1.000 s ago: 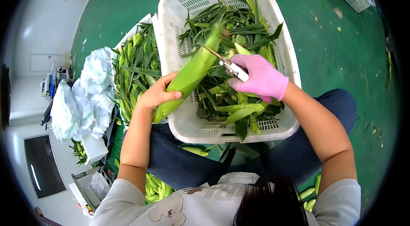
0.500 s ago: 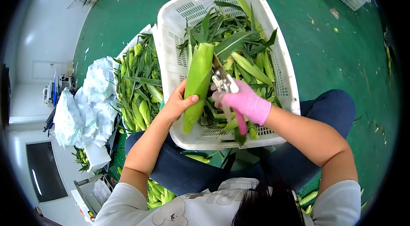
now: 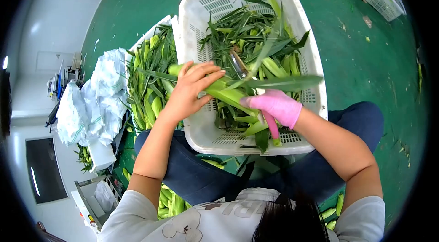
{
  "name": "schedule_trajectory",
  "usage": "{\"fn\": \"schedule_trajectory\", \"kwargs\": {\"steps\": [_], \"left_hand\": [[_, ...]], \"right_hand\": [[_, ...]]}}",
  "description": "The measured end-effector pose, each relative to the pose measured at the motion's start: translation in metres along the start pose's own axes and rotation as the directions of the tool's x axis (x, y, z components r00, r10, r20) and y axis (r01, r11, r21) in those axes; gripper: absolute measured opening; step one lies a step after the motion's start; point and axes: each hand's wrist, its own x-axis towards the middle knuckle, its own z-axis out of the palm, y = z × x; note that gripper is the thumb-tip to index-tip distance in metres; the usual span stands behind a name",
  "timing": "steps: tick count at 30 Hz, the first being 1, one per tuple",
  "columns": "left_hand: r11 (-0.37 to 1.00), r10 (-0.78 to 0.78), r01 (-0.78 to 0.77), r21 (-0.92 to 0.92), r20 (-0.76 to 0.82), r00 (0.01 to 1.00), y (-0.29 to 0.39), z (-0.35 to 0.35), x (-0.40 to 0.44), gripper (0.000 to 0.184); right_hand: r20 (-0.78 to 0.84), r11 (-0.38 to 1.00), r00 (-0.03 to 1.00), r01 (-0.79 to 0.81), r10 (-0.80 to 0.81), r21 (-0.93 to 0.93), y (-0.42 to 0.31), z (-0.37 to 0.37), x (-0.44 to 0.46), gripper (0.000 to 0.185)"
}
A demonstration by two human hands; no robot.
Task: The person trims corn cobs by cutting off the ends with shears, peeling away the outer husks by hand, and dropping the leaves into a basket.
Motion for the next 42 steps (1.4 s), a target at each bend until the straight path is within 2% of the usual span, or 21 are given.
{"fn": "schedule_trajectory", "kwargs": {"steps": [2, 4, 5, 6, 8, 9, 10, 12, 13, 14, 15, 16, 17, 18, 20, 22, 28, 29, 33, 39, 42], "left_hand": [[0.985, -0.019, 0.055, 0.165, -0.215, 0.976, 0.007, 0.004, -0.008, 0.080], [0.845, -0.447, 0.149, -0.513, -0.526, 0.724, 0.007, 0.024, -0.010, 0.094], [0.588, -0.598, 0.118, -0.800, -0.333, 0.729, 0.010, 0.029, -0.009, 0.106], [0.285, -0.484, -0.045, -0.957, -0.185, 0.855, 0.004, 0.040, -0.002, 0.103], [-0.284, -0.448, 0.018, -0.959, 0.150, 0.881, 0.011, 0.063, -0.006, 0.096], [-0.284, -0.486, 0.001, -0.959, 0.145, 0.862, 0.012, 0.058, -0.005, 0.093], [-0.283, -0.521, -0.014, -0.959, 0.142, 0.841, 0.014, 0.050, -0.001, 0.090], [-0.265, -0.619, -0.086, -0.960, 0.101, 0.779, 0.006, 0.041, 0.004, 0.073], [-0.152, -0.681, -0.010, -0.988, 0.097, 0.726, -0.005, 0.038, 0.002, 0.066], [-0.044, -0.736, 0.076, -0.996, 0.084, 0.671, -0.017, 0.035, -0.003, 0.058], [0.121, -0.768, 0.112, -0.986, -0.021, 0.640, -0.023, 0.029, -0.003, 0.052], [0.415, -0.769, 0.289, -0.863, -0.162, 0.619, -0.032, 0.030, -0.004, 0.060], [0.552, -0.736, 0.387, -0.739, -0.213, 0.642, -0.032, 0.029, -0.006, 0.064], [0.664, -0.695, 0.465, -0.585, -0.255, 0.672, -0.021, 0.024, -0.006, 0.068], [0.724, -0.662, 0.501, -0.474, -0.272, 0.699, -0.007, 0.033, -0.005, 0.076], [0.835, -0.546, 0.472, -0.281, -0.328, 0.771, 0.005, 0.041, -0.002, 0.077], [0.851, -0.517, 0.522, -0.053, -0.262, 0.815, 0.026, 0.063, 0.004, 0.078], [0.843, -0.525, 0.538, -0.004, -0.223, 0.821, 0.030, 0.065, 0.004, 0.078], [0.847, -0.518, 0.531, 0.032, -0.176, 0.837, 0.032, 0.069, 0.004, 0.077], [0.810, -0.529, 0.529, -0.254, 0.072, 0.845, 0.009, 0.057, -0.008, 0.078], [0.659, -0.502, 0.583, -0.475, 0.299, 0.811, 0.000, 0.034, -0.014, 0.083]], "right_hand": [[-0.035, 0.997, 0.998, 0.054, -0.052, 0.049, 0.013, 0.002, 0.009, 0.065], [-0.069, 0.992, 0.992, 0.113, -0.109, 0.063, 0.006, 0.005, 0.007, 0.065], [-0.019, 0.992, 0.995, 0.101, -0.100, 0.070, 0.006, 0.002, 0.009, 0.063], [0.030, 0.993, 0.995, 0.089, -0.091, 0.076, 0.006, -0.001, 0.012, 0.064], [-0.035, 0.981, 0.981, 0.193, -0.193, 0.004, 0.001, 0.017, 0.006, 0.071], [0.117, 0.978, 0.974, 0.201, -0.193, -0.055, -0.020, 0.019, -0.008, 0.074], [0.190, 0.931, 0.911, 0.358, -0.365, 0.072, 0.002, 0.017, 0.012, 0.068], [0.037, 0.915, 0.994, 0.083, -0.106, 0.394, 0.016, -0.002, 0.042, 0.065], [-0.090, 0.959, 0.955, 0.280, -0.284, -0.052, 0.013, -0.011, 0.041, 0.067], [-0.214, 0.806, 0.868, 0.288, -0.447, -0.516, 0.010, -0.021, 0.041, 0.070], [-0.258, 0.711, 0.802, 0.267, -0.538, -0.650, 0.007, -0.032, 0.039, 0.068], [-0.291, 0.605, 0.722, 0.219, -0.628, -0.765, 0.004, -0.040, 0.037, 0.066], [-0.288, 0.611, 0.776, 0.153, -0.561, -0.777, -0.001, -0.049, 0.032, 0.070], [-0.288, 0.680, 0.774, 0.237, -0.564, -0.694, -0.007, -0.044, 0.025, 0.075], [-0.216, 0.646, 0.752, 0.337, -0.622, -0.685, -0.004, -0.040, 0.025, 0.081], [-0.193, 0.674, 0.820, 0.283, -0.539, -0.683, -0.013, -0.030, 0.017, 0.083], [-0.148, 0.549, 0.782, 0.276, -0.606, -0.788, 0.005, -0.037, 0.033, 0.087], [-0.188, 0.666, 0.833, 0.259, -0.521, -0.700, 0.009, -0.038, 0.034, 0.085], [-0.224, 0.818, 0.864, 0.299, -0.450, -0.491, 0.025, -0.035, 0.044, 0.071], [-0.228, 0.600, 0.812, 0.180, -0.538, -0.779, 0.042, -0.033, 0.058, 0.039], [-0.200, 0.626, 0.867, 0.154, -0.457, -0.764, 0.025, -0.024, 0.042, 0.039]]}}
